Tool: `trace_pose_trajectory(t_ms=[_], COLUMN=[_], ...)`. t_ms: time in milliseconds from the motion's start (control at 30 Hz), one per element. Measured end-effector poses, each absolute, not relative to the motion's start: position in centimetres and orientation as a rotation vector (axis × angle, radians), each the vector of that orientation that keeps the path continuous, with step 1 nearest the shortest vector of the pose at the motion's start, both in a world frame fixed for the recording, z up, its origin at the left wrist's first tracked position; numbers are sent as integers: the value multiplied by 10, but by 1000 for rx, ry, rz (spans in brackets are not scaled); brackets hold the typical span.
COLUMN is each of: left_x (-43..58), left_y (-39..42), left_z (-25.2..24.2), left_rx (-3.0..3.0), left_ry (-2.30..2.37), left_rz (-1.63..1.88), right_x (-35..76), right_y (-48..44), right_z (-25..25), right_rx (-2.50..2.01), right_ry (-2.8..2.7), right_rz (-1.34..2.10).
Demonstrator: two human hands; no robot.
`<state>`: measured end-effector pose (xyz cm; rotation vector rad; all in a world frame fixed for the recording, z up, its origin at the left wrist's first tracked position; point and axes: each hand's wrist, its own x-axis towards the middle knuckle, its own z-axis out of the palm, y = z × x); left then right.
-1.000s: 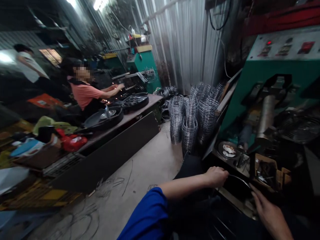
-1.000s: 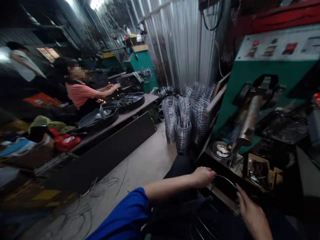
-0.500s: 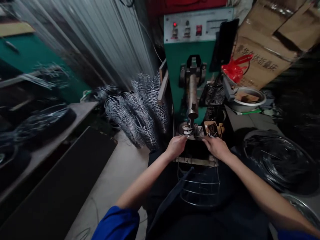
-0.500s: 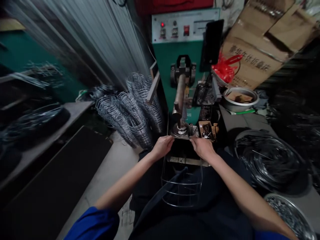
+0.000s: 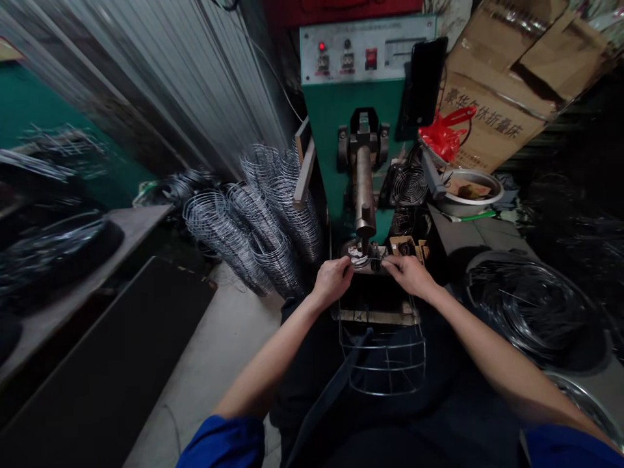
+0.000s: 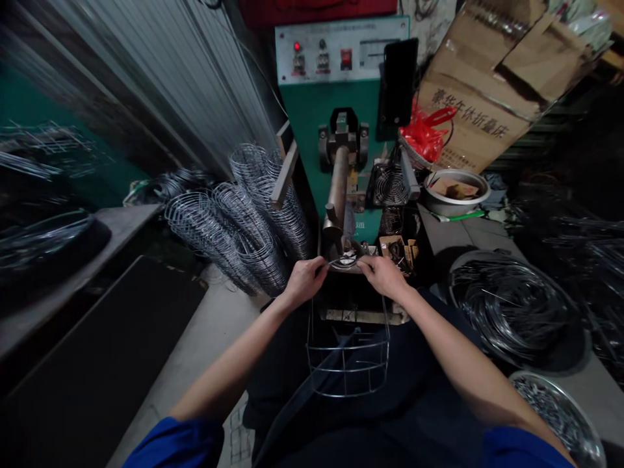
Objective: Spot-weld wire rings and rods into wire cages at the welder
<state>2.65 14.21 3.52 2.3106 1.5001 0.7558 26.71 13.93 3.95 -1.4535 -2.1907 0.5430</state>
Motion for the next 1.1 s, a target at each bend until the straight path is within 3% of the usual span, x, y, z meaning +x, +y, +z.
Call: trace_pose_trajectory(t_ms=[1100], left_x=[28], left_y=[147], left_z=[48], left_rx=[2445], left_ry=[1616], left_rz=[461], right_x=[262], right_y=[154], right_z=[44], right_rx=[-1555], right_ry=[-2223], right_rz=[453])
